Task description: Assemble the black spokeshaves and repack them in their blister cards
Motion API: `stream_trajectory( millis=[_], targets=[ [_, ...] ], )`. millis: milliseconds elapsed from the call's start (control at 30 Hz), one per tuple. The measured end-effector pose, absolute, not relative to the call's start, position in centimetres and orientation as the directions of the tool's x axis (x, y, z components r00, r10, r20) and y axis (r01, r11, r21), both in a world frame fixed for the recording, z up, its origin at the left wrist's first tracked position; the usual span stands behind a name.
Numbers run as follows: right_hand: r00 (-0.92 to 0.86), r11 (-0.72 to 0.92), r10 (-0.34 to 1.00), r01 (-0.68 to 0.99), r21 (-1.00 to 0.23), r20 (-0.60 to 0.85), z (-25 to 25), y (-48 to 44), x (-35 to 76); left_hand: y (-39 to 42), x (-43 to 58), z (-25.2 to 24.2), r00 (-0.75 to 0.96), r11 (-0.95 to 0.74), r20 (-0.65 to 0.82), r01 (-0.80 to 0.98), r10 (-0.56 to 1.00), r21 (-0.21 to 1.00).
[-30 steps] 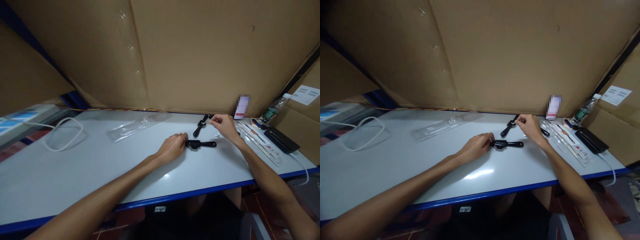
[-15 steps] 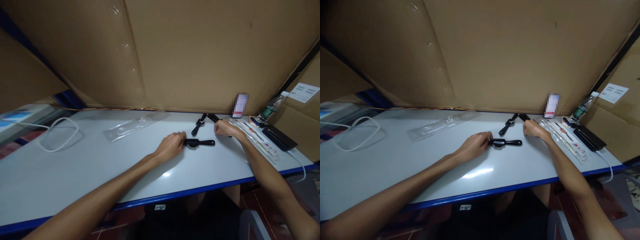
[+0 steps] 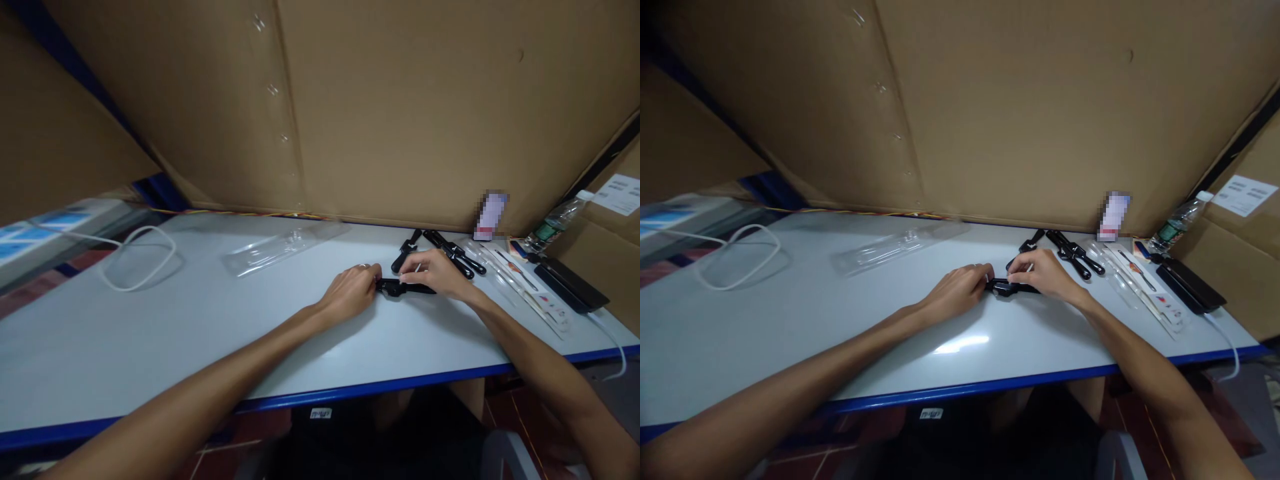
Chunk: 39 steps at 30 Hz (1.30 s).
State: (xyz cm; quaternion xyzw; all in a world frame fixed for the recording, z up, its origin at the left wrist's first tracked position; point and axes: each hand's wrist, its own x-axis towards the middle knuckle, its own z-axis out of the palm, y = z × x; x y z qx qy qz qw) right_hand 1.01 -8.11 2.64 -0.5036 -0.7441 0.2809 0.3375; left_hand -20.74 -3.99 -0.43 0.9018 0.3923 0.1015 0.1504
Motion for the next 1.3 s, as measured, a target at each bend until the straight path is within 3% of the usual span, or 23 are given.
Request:
stream_trajectory(
  millis=[267,433,567,700,800,900,1100,1300],
  targets=[
    [-0.296,0.385,0.923,0.671,-0.634,0.247,1.0,-8.5,-0.8,-4.2,-20.8,-0.2,0.677,-0.656,0.075,0.672,0.732,0.345],
    [-0.385,0.504,0.859,0.750,-0.428,0.337,0.6,-8.8,-0.9,-4.2,-20.8,-0.2,0.679,-0.663,0.091,0.664,0.728,0.346],
    [-0.527,0.644,0.755,0.709,-0.287,0.390,0.4,-8.8,-0.7,-4.1,-20.8,-0.3,0.683,-0.670,0.095,0.665,0.725,0.332],
    [-0.544,0.651,0.758,0.654,-0.384,0.359,0.4,-8.7,-0.7,-4.0,-20.8,-0.4,0.695,-0.686,0.102,0.656,0.712,0.316],
    [-0.427,0.556,0.830,0.682,-0.475,0.359,0.1,-8.7,-1.1,-4.0,-20.9,-0.4,0.698,-0.687,0.101,0.653,0.709,0.318],
    [-0.327,0.484,0.867,0.732,-0.479,0.375,-0.1,-8.7,-1.4,-4.0,-20.9,-0.5,0.686,-0.674,0.091,0.667,0.722,0.316],
    [-0.321,0.463,0.882,0.726,-0.508,0.345,0.5,-8.9,-1.4,-4.1,-21.1,-0.7,0.717,-0.708,0.135,0.607,0.684,0.361],
    [-0.267,0.411,0.908,0.718,-0.561,0.324,0.2,-8.9,-1.7,-4.3,-21.1,-1.0,0.741,-0.748,0.145,0.610,0.656,0.261]
  ],
)
